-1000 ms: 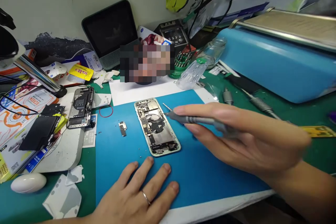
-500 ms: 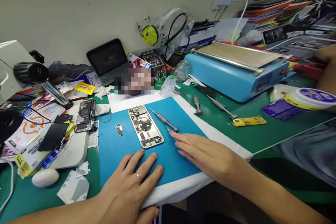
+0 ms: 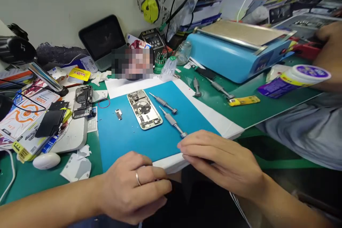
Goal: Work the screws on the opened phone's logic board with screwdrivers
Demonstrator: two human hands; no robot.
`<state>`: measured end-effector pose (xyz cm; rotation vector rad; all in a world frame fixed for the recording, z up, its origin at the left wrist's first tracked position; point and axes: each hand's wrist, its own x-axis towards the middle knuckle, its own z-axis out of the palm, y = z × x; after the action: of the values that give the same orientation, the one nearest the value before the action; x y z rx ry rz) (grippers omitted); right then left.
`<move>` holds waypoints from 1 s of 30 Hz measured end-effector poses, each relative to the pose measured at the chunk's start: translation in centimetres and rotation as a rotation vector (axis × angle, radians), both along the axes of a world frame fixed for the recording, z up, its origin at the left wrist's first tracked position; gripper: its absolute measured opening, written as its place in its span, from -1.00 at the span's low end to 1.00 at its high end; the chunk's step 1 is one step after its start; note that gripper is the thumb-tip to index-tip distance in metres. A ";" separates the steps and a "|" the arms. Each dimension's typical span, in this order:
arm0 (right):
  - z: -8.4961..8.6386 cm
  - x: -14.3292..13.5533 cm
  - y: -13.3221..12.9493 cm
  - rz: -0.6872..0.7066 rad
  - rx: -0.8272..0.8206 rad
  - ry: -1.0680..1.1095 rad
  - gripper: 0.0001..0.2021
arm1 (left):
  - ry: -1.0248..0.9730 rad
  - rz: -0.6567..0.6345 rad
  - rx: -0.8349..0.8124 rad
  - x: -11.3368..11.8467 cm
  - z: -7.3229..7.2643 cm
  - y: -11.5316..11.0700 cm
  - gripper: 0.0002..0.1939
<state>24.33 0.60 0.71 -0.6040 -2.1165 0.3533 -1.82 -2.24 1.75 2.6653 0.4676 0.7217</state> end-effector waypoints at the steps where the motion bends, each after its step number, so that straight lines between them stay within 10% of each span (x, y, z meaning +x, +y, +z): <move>1: 0.3 -0.6 -0.6 0.039 -0.062 0.028 -0.80 | -0.134 -0.036 -0.110 0.0 0.0 0.1 -0.78; 10: -1.4 -5.5 -1.5 0.049 -0.242 0.290 -0.85 | -0.645 0.140 -1.158 0.3 -0.4 0.8 -0.83; 30: -2.8 -5.7 -0.3 0.000 -0.168 0.222 -0.87 | -0.702 0.198 -1.410 0.5 -0.3 2.0 -0.77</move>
<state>18.60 0.34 -2.10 -0.6306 -1.8863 0.5762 -1.31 -0.25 1.42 0.9980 0.6707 0.8428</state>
